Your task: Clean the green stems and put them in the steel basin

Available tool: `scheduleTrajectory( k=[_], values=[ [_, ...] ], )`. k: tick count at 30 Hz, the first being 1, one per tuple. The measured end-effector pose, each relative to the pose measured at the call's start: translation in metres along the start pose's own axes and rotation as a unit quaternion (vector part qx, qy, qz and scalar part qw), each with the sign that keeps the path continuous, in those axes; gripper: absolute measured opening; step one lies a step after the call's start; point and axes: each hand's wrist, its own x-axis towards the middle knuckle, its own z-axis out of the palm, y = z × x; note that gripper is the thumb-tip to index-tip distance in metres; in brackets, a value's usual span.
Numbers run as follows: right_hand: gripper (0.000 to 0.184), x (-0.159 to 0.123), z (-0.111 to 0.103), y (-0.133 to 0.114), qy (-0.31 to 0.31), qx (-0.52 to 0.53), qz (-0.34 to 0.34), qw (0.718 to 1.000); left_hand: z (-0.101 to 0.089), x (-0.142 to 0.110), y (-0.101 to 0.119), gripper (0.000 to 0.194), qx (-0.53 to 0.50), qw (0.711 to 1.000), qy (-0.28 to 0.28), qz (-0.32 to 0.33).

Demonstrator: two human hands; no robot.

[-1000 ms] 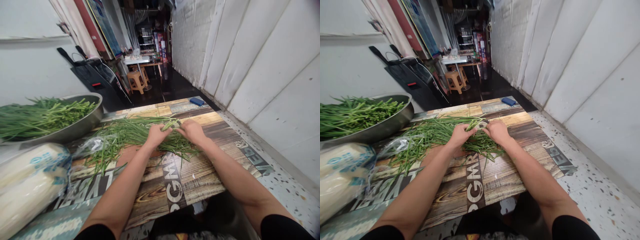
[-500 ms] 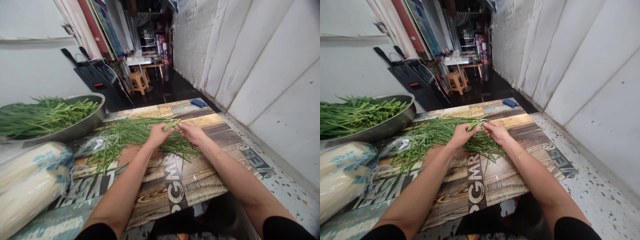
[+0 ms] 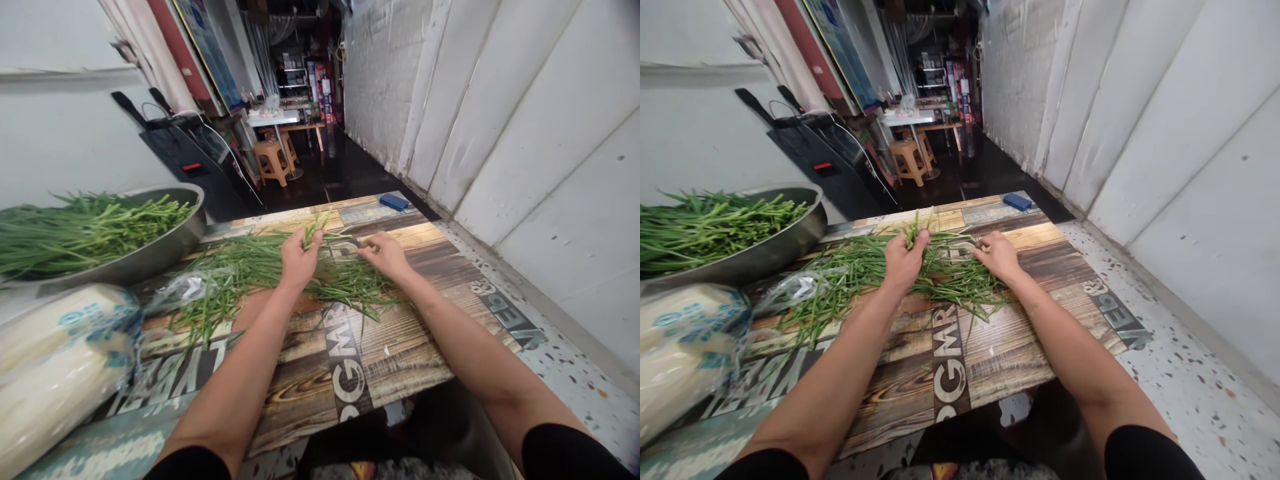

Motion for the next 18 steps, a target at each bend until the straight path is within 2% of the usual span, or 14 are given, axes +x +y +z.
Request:
scheduleTrajectory(
  k=[1, 3, 6, 11, 13, 16, 18],
  values=[
    [0.011, -0.001, 0.002, -0.001, -0.034, -0.039, -0.050, 0.997, 0.000, 0.000, 0.001, 0.028, -0.004, 1.000, 0.004, 0.000],
    [0.012, -0.003, 0.006, -0.002, -0.088, -0.103, -0.105, 0.985, 0.001, -0.001, 0.003, 0.028, -0.016, 1.000, 0.006, -0.001],
    [0.018, -0.003, 0.008, -0.001, -0.128, -0.163, -0.101, 0.973, 0.003, -0.003, 0.003, 0.028, -0.026, 1.000, 0.010, 0.000],
    [0.017, -0.003, 0.013, 0.000, -0.175, -0.148, -0.104, 0.968, 0.003, -0.002, 0.002, 0.029, -0.026, 0.999, 0.024, -0.002],
    [0.016, -0.004, 0.014, -0.003, -0.168, -0.138, -0.114, 0.969, 0.002, -0.002, 0.000, 0.028, -0.029, 0.999, 0.027, -0.009],
    [0.020, -0.004, 0.013, -0.007, -0.119, -0.124, -0.140, 0.975, 0.002, -0.002, 0.000, 0.027, -0.029, 0.999, 0.038, -0.017],
    [0.018, -0.004, 0.012, -0.009, -0.120, -0.118, -0.159, 0.973, 0.002, -0.002, 0.000, 0.027, -0.027, 0.999, 0.043, -0.013]
  ],
)
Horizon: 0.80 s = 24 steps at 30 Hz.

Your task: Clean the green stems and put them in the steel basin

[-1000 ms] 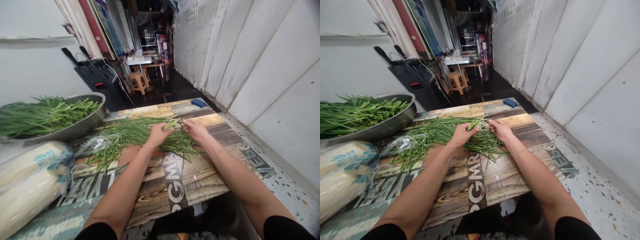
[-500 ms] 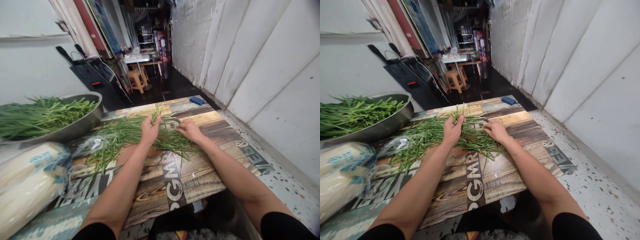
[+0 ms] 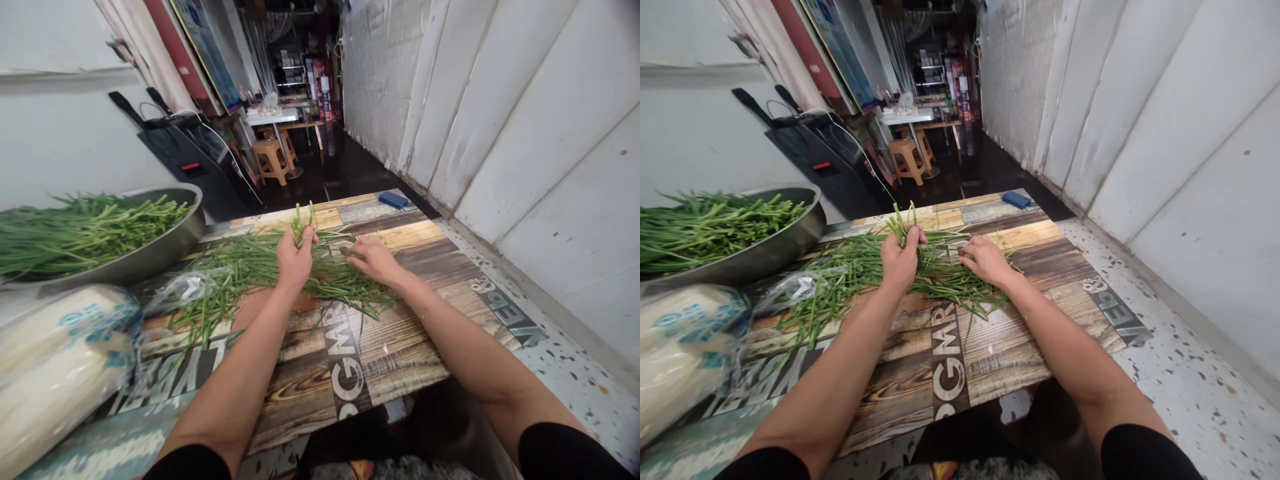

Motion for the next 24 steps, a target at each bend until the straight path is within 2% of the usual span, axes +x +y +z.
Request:
scheduleTrajectory(
  k=[4, 6, 8, 12, 16, 18, 20, 24],
  values=[
    [0.010, 0.001, 0.001, -0.002, -0.038, -0.004, 0.002, 0.999, 0.000, 0.000, -0.001, 0.026, 0.013, 1.000, -0.003, 0.020],
    [0.010, 0.002, -0.002, -0.003, -0.007, 0.012, 0.008, 1.000, 0.000, 0.000, -0.002, 0.021, 0.030, 0.999, 0.007, 0.024],
    [0.013, 0.002, -0.008, -0.005, 0.026, 0.071, 0.012, 0.997, 0.000, 0.000, -0.003, 0.020, 0.046, 0.999, -0.002, 0.020],
    [0.020, 0.001, -0.021, -0.010, 0.029, 0.209, 0.055, 0.976, 0.001, -0.002, -0.003, 0.017, 0.081, 0.991, -0.100, 0.030],
    [0.023, 0.001, -0.026, -0.013, 0.059, 0.247, 0.085, 0.963, 0.002, -0.005, 0.002, 0.015, 0.115, 0.966, -0.216, 0.078],
    [0.024, 0.001, -0.028, -0.013, 0.074, 0.270, 0.092, 0.956, 0.003, -0.006, 0.003, 0.020, 0.118, 0.954, -0.264, 0.077],
    [0.024, 0.002, -0.029, -0.014, 0.084, 0.285, 0.099, 0.950, 0.004, -0.007, 0.002, 0.022, 0.114, 0.952, -0.279, 0.063],
    [0.026, 0.002, -0.028, -0.016, 0.068, 0.299, 0.121, 0.944, 0.006, -0.010, -0.002, 0.023, 0.098, 0.960, -0.258, 0.045]
  ],
)
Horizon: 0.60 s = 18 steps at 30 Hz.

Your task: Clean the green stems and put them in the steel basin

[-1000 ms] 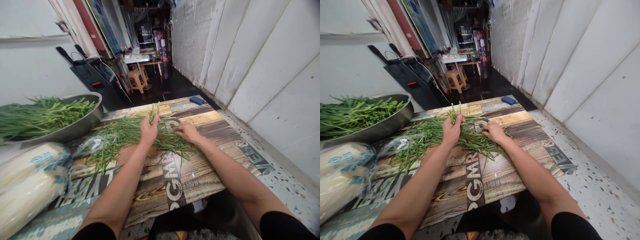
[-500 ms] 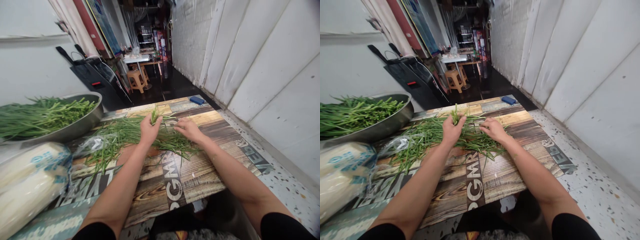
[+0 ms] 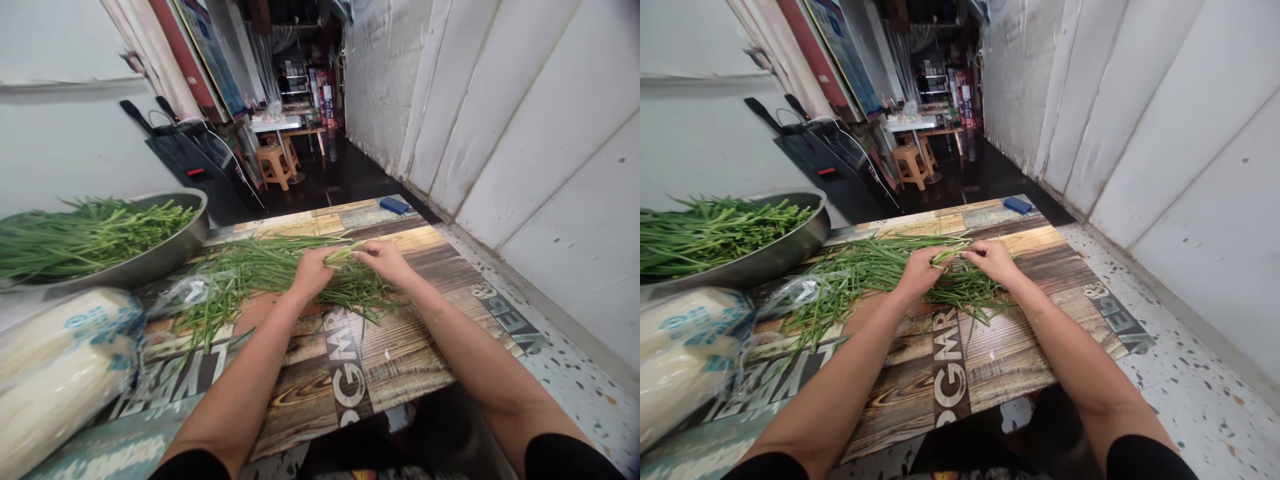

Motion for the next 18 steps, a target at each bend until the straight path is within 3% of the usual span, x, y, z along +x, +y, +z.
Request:
scheduleTrajectory(
  k=[5, 8, 13, 16, 18],
  values=[
    [0.039, -0.001, 0.002, -0.001, 0.005, -0.015, 0.029, 0.999, 0.000, -0.001, 0.002, 0.019, 0.022, 0.999, -0.026, 0.012],
    [0.031, 0.000, 0.000, -0.001, 0.012, 0.058, 0.069, 0.996, -0.002, 0.000, 0.004, 0.017, 0.048, 0.998, -0.026, 0.007],
    [0.036, 0.004, -0.016, 0.006, 0.088, 0.144, 0.152, 0.974, -0.005, 0.001, 0.002, 0.019, 0.039, 0.998, -0.005, -0.040],
    [0.044, 0.006, -0.030, 0.014, 0.113, 0.086, 0.172, 0.975, -0.006, 0.002, -0.001, 0.026, 0.034, 0.997, 0.013, -0.069],
    [0.049, 0.007, -0.035, 0.020, 0.057, -0.027, 0.148, 0.987, -0.005, 0.001, -0.003, 0.028, 0.024, 0.997, 0.027, -0.064]
  ],
)
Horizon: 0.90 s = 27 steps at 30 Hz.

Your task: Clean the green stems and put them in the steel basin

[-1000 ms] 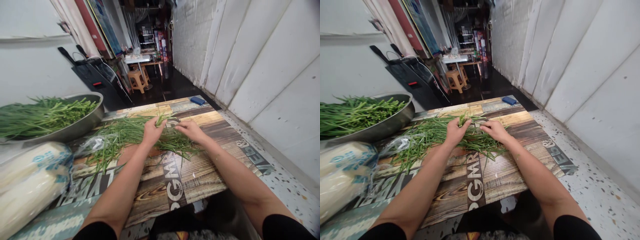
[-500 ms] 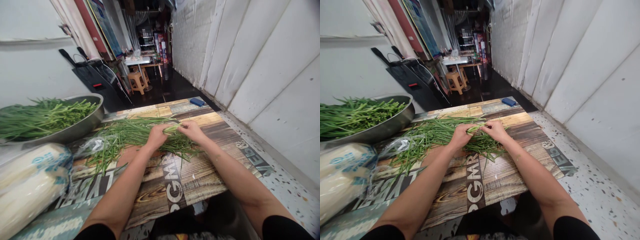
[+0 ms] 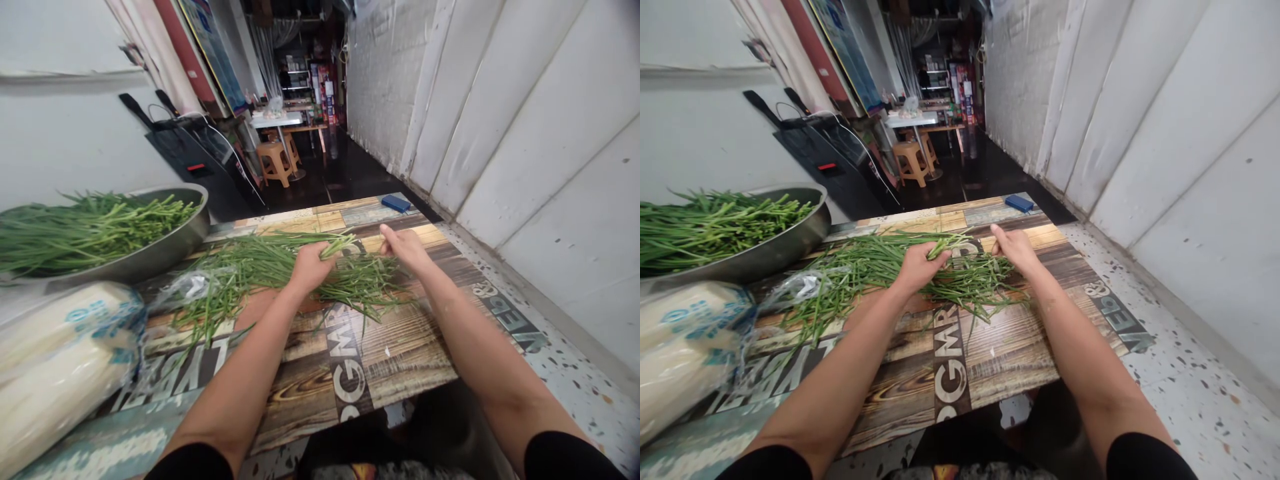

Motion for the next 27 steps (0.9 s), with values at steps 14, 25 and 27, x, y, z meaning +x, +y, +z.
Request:
scheduleTrajectory(
  k=[14, 25, 27],
  values=[
    [0.012, 0.003, 0.010, 0.018, -0.158, -0.316, -0.284, 0.892, 0.002, 0.002, 0.000, 0.022, -0.047, 0.997, 0.053, 0.035],
    [0.011, -0.006, 0.013, -0.005, -0.102, -0.158, -0.276, 0.943, 0.005, 0.001, -0.002, 0.018, -0.041, 0.997, 0.062, 0.026],
    [0.013, -0.009, 0.015, -0.009, -0.109, -0.133, -0.258, 0.951, 0.006, 0.000, -0.002, 0.017, -0.027, 0.997, 0.028, 0.063]
  ],
)
